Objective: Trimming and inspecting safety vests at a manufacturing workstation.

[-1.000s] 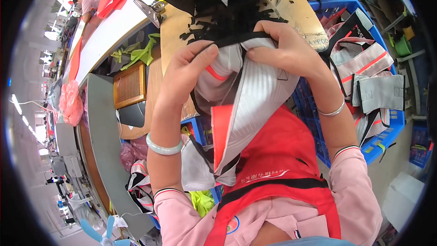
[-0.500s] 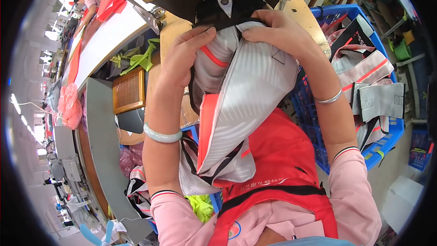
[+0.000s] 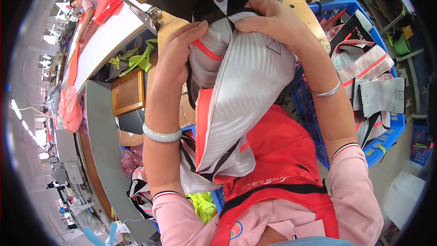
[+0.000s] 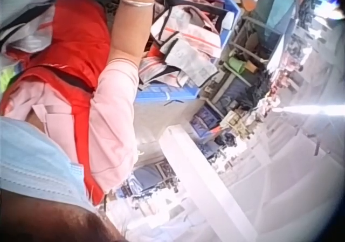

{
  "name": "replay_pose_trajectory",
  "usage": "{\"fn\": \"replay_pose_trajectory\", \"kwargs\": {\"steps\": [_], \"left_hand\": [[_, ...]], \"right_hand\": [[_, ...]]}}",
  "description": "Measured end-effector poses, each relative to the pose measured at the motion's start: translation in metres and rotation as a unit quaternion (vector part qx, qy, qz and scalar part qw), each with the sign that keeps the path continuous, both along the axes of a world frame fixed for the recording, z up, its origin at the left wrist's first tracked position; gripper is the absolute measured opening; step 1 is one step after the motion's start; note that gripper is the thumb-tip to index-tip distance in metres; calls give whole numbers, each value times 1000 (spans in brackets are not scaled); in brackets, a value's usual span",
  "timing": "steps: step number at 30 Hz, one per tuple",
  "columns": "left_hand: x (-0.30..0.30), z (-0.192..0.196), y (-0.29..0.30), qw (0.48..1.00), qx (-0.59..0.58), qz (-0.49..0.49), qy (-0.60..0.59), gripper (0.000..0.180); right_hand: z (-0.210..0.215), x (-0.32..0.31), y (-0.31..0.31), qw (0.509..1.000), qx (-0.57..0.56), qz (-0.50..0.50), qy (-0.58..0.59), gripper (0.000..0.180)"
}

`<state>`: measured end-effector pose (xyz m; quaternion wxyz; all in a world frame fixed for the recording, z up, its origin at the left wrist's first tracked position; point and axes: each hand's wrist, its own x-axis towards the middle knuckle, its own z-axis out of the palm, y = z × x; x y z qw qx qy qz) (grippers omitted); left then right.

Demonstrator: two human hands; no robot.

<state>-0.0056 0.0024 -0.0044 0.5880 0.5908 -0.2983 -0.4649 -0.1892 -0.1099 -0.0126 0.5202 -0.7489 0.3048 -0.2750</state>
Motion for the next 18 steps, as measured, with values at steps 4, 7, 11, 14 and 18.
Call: {"fn": "replay_pose_trajectory", "kwargs": {"steps": [4, 7, 11, 14, 18], "left_hand": [[2, 0, -2, 1000, -6, 0, 7, 42], [-3, 1, -2, 1000, -14, 0, -2, 40], [8, -3, 3, 998, -48, 25, -45, 37], [13, 0, 15, 999, -37, 0, 9, 36], [-4, 2, 42, 960, 105, -153, -210, 32]], "right_hand": [[2, 1, 2, 1000, 26, 7, -16, 45], [-1, -1, 1, 999, 29, 10, -8, 45], [5, -9, 4, 999, 9, -23, -21, 42], [14, -29, 13, 999, -36, 14, 20, 41], [14, -72, 54, 954, -136, 267, 31, 37]]}}
